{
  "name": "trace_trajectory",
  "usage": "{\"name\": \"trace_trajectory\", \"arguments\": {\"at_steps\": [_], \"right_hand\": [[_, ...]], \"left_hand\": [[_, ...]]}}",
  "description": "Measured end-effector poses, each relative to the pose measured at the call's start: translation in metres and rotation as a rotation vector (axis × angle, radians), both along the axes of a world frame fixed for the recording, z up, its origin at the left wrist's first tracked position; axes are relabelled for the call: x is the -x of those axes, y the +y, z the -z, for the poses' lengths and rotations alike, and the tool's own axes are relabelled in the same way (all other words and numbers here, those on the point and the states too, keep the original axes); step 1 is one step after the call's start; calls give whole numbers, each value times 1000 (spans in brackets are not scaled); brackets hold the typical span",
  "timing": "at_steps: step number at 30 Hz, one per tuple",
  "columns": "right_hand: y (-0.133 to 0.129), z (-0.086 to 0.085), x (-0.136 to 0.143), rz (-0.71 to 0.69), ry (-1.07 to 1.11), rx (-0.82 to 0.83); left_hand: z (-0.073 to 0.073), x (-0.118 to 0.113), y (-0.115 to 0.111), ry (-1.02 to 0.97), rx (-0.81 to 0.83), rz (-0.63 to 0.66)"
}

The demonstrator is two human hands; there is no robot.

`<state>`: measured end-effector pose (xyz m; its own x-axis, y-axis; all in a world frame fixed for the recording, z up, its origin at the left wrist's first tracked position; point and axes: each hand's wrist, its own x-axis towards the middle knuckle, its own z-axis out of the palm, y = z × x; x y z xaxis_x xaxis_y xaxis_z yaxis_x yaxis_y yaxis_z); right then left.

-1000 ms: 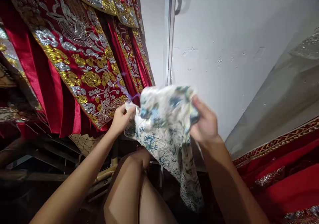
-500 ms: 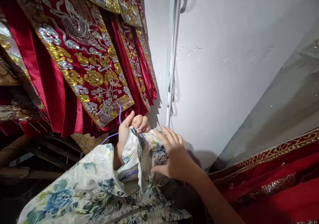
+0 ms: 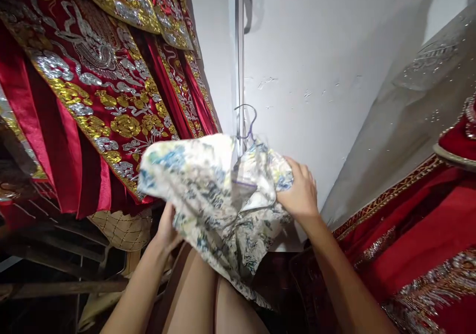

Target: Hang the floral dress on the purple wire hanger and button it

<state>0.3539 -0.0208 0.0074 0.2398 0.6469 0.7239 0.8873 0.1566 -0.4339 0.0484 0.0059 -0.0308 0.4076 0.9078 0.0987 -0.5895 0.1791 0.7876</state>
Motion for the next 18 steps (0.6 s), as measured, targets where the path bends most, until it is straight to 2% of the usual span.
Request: {"name": "trace_trajectory", "arguments": {"at_steps": [3, 5, 7, 8, 9, 11, 12, 14, 16, 18], "right_hand": [[10, -26, -5, 98, -41, -3], [13, -37, 2, 73, -95, -6], [7, -37, 10, 10, -136, -6], [1, -31, 15, -23, -139, -13], [-7, -22, 20, -58, -119, -32], [-29, 8, 33, -143, -8, -84], [-41, 27, 42, -187, 108, -113], [-63, 70, 63, -266, 378, -54], [-76, 108, 86, -410, 689, 134], [-79, 131, 103, -590, 890, 383]], "left_hand": [[36, -1, -12, 114, 92, -108], [63, -10, -21, 172, 172, -194], [86, -21, -30, 243, 214, -280], [95, -25, -35, 266, 210, -326], [102, -28, -39, 285, 202, -369], [112, -32, -47, 308, 199, -416], [115, -33, -51, 318, 212, -423], [121, -33, -59, 330, 257, -447], [127, -33, -68, 329, 318, -475], [133, -33, -77, 315, 374, -476]]}}
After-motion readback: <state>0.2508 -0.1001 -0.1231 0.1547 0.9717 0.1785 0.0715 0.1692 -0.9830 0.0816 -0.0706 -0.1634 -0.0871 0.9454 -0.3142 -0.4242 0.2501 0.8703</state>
